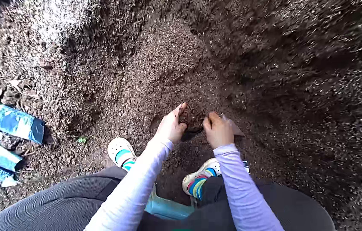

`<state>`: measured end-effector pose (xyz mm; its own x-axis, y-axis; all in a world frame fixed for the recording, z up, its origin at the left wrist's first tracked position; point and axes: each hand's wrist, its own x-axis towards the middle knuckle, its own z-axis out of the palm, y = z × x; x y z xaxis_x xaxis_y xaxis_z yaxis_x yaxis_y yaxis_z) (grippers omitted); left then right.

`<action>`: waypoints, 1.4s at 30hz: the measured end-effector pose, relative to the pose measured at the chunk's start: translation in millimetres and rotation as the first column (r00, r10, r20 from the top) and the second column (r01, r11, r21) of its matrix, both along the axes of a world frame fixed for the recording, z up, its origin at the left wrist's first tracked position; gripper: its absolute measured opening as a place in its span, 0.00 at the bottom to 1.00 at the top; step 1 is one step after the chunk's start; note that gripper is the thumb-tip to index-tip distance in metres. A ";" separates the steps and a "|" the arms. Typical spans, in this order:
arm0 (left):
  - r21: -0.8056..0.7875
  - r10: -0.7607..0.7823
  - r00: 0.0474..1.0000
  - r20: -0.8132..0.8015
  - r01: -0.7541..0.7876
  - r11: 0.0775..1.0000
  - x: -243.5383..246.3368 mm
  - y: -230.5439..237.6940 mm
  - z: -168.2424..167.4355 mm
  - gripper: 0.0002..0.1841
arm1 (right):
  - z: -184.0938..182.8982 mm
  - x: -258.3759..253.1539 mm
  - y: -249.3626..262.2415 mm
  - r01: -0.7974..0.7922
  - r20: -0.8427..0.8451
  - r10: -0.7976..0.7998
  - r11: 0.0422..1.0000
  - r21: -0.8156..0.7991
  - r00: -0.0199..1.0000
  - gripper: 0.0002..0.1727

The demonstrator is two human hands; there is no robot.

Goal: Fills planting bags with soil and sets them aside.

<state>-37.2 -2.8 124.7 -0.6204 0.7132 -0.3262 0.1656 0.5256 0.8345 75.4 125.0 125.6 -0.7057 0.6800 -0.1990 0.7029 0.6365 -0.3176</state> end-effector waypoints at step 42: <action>-0.321 -0.016 0.963 0.269 0.106 0.941 -37.3 -10.4 -95.3 0.32 | -57.0 -44.8 32.9 -0.181 0.127 0.271 0.861 -0.475 0.954 0.25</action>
<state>-74.5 -13.2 29.3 -0.4413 0.5712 -0.6920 0.0082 0.7738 0.6334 30.7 157.9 68.6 -0.7490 0.3089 -0.5861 0.6311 0.6017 -0.4895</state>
